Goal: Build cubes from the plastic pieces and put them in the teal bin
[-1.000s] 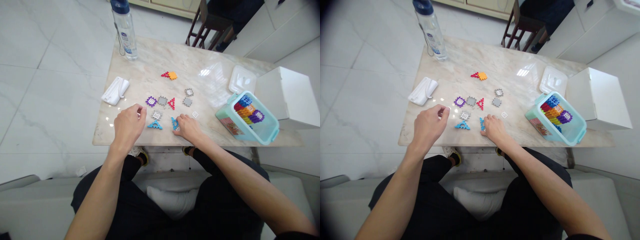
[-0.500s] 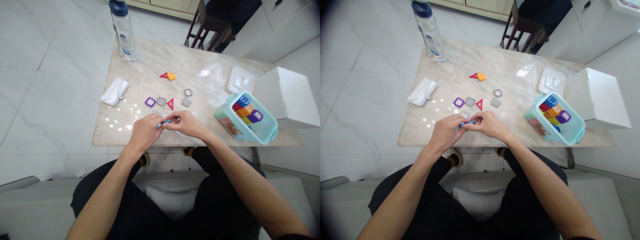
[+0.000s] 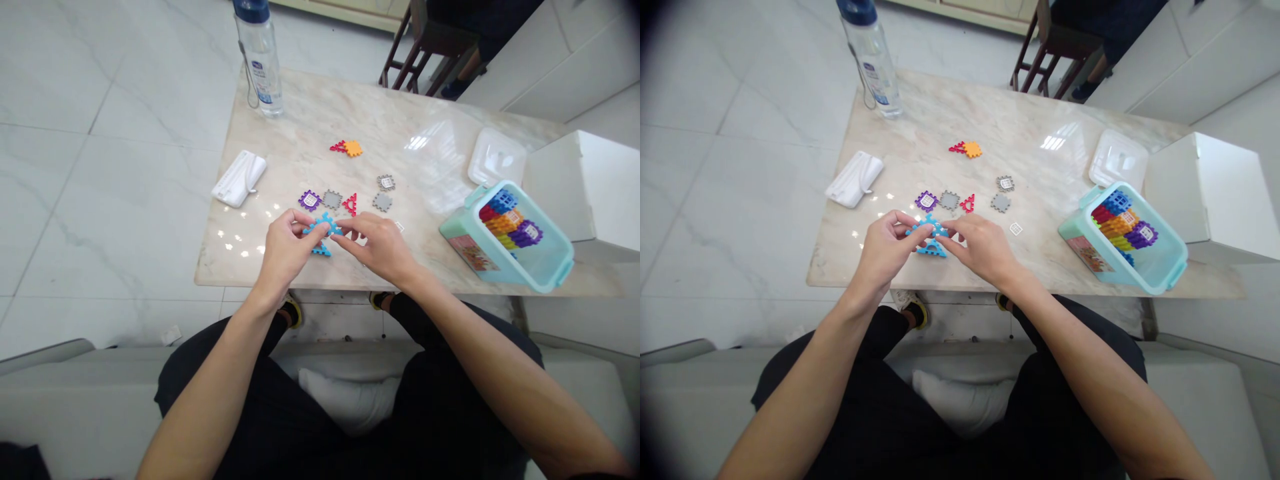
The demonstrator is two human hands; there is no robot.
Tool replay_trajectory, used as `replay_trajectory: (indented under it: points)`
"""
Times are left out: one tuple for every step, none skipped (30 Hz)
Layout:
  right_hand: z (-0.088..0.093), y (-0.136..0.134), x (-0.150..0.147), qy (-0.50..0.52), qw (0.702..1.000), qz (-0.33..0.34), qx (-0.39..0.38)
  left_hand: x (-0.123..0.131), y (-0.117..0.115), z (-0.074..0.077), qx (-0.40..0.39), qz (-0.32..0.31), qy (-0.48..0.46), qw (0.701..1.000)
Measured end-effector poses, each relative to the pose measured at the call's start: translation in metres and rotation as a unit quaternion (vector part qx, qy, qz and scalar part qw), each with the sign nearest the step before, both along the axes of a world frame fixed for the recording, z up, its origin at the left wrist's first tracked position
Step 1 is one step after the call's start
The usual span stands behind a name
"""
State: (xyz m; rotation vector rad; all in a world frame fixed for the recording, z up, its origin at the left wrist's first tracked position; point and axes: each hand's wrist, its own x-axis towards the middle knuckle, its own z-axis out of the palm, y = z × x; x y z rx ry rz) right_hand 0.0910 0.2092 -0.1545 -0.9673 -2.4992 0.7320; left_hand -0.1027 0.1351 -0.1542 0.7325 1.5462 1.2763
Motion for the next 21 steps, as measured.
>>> replay_trajectory:
  points:
    - [-0.001, -0.001, 0.0, -0.006, 1.0, 0.007, 0.021, 0.0, 0.0, -0.002, 0.002, -0.003, 0.01, 1.0]
    - [-0.003, -0.002, 0.0, -0.014, 0.999, 0.014, 0.041, -0.001, -0.001, -0.003, 0.003, -0.008, 0.022, 1.0]
    - [-0.004, -0.003, 0.0, -0.026, 0.998, 0.018, 0.058, -0.002, -0.002, -0.006, 0.002, -0.016, 0.034, 0.999]
    - [-0.005, -0.004, -0.001, -0.04, 0.997, 0.017, 0.07, -0.003, -0.002, -0.008, 0.0, -0.027, 0.049, 0.998]
    - [-0.007, -0.005, -0.001, -0.058, 0.995, 0.01, 0.076, -0.005, -0.002, -0.01, -0.002, -0.033, 0.069, 0.997]
    - [-0.008, -0.006, -0.002, -0.079, 0.994, -0.002, 0.075, -0.007, -0.002, -0.011, -0.003, -0.033, 0.095, 0.995]
    - [-0.01, -0.007, -0.003, -0.105, 0.992, -0.015, 0.068, -0.009, -0.002, -0.011, -0.003, -0.026, 0.127, 0.992]
    - [-0.011, -0.008, -0.005, -0.134, 0.989, -0.026, 0.059, -0.012, -0.002, -0.01, -0.002, -0.012, 0.165, 0.986]
    - [-0.012, -0.008, -0.007, -0.166, 0.984, -0.032, 0.048, -0.016, -0.002, -0.009, -0.001, 0.008, 0.207, 0.978]
    - [-0.013, -0.009, -0.008, -0.198, 0.979, -0.033, 0.037, -0.019, -0.001, -0.006, 0.0, 0.029, 0.245, 0.969]
    - [-0.013, -0.01, -0.01, -0.227, 0.973, -0.03, 0.028, -0.023, -0.001, -0.003, 0.0, 0.046, 0.275, 0.96]
    - [-0.013, -0.011, -0.012, -0.253, 0.967, -0.025, 0.021, -0.026, -0.001, -0.001, 0.0, 0.056, 0.294, 0.954]
    - [-0.013, -0.012, -0.014, -0.274, 0.961, -0.022, 0.017, -0.028, -0.001, 0.002, 0.001, 0.063, 0.303, 0.951]
    - [-0.013, -0.012, -0.015, -0.29, 0.957, -0.019, 0.014, -0.03, -0.001, 0.004, 0.004, 0.066, 0.304, 0.95]
    - [-0.012, -0.013, -0.016, -0.303, 0.953, -0.019, 0.012, -0.032, -0.001, 0.005, 0.008, 0.066, 0.302, 0.951]
    - [-0.012, -0.013, -0.017, -0.314, 0.949, -0.02, 0.012, -0.033, -0.001, 0.006, 0.012, 0.064, 0.298, 0.952]
    - [-0.011, -0.014, -0.018, -0.322, 0.947, -0.02, 0.011, -0.033, -0.002, 0.006, 0.016, 0.062, 0.295, 0.954]
    - [-0.011, -0.014, -0.019, -0.327, 0.945, -0.019, 0.011, -0.033, -0.002, 0.006, 0.018, 0.059, 0.292, 0.954]
    - [-0.011, -0.014, -0.019, -0.331, 0.943, -0.016, 0.01, -0.033, -0.002, 0.005, 0.018, 0.056, 0.29, 0.955]
    - [-0.011, -0.015, -0.02, -0.335, 0.942, -0.013, 0.008, -0.033, -0.003, 0.005, 0.018, 0.052, 0.288, 0.956]
    - [-0.012, -0.016, -0.021, -0.338, 0.941, -0.009, 0.006, -0.033, -0.003, 0.005, 0.018, 0.049, 0.287, 0.956]
